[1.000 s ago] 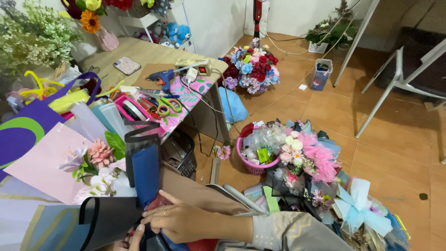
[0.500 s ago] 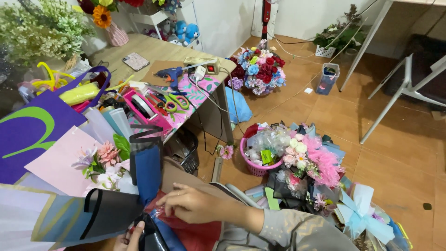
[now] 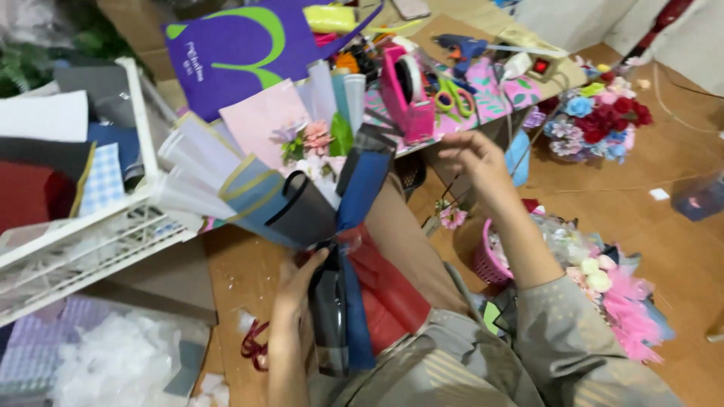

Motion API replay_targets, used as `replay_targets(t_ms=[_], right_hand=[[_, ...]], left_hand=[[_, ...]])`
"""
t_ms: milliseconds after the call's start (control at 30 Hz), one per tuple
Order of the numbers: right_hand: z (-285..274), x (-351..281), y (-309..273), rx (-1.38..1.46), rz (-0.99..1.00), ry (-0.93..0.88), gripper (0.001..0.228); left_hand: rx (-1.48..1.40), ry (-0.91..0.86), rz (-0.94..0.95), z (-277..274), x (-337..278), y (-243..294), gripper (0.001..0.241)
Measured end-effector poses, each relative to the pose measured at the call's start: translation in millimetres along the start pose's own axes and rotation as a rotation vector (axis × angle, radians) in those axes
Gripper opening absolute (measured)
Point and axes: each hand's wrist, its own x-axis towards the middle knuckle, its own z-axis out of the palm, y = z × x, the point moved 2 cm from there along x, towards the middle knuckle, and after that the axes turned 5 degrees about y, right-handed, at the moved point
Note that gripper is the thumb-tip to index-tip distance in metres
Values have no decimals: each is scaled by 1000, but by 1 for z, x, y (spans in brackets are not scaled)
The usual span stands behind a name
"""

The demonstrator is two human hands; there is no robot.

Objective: Selecting and arranging decorative wrapping paper around the base of a flower bouquet.

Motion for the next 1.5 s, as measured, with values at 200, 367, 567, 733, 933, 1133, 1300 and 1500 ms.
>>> replay_targets(t_ms=[200,367,567,733,933,1133,1300,1500], right_hand=[[36,75,-32,-402,150,31,36],[51,130,-4,-560,249,68,23],[60,154,-1,-469,386,162,32],[66,139,-24,-343,556,181,15],[62,117,-40,-285,496,284,17],[27,137,63,386,420,357,6],[50,129,66,643,333,273,17],[54,76,4,809,506,250,59]], left_hand=[[-126,-49,-91,3,-35,27,48],[-83,-59,-71,3,-40,30,55],[-52,-126,42,-1,-51,45,73],[1,-136,-4,-1,-55,50,68],[29,-166,56,-4,-45,37,64],[-196,-144,24,6,-33,15,52],[-208,3,-156,4,-21,-6,30],[55,11,46,-10,21,-38,38]])
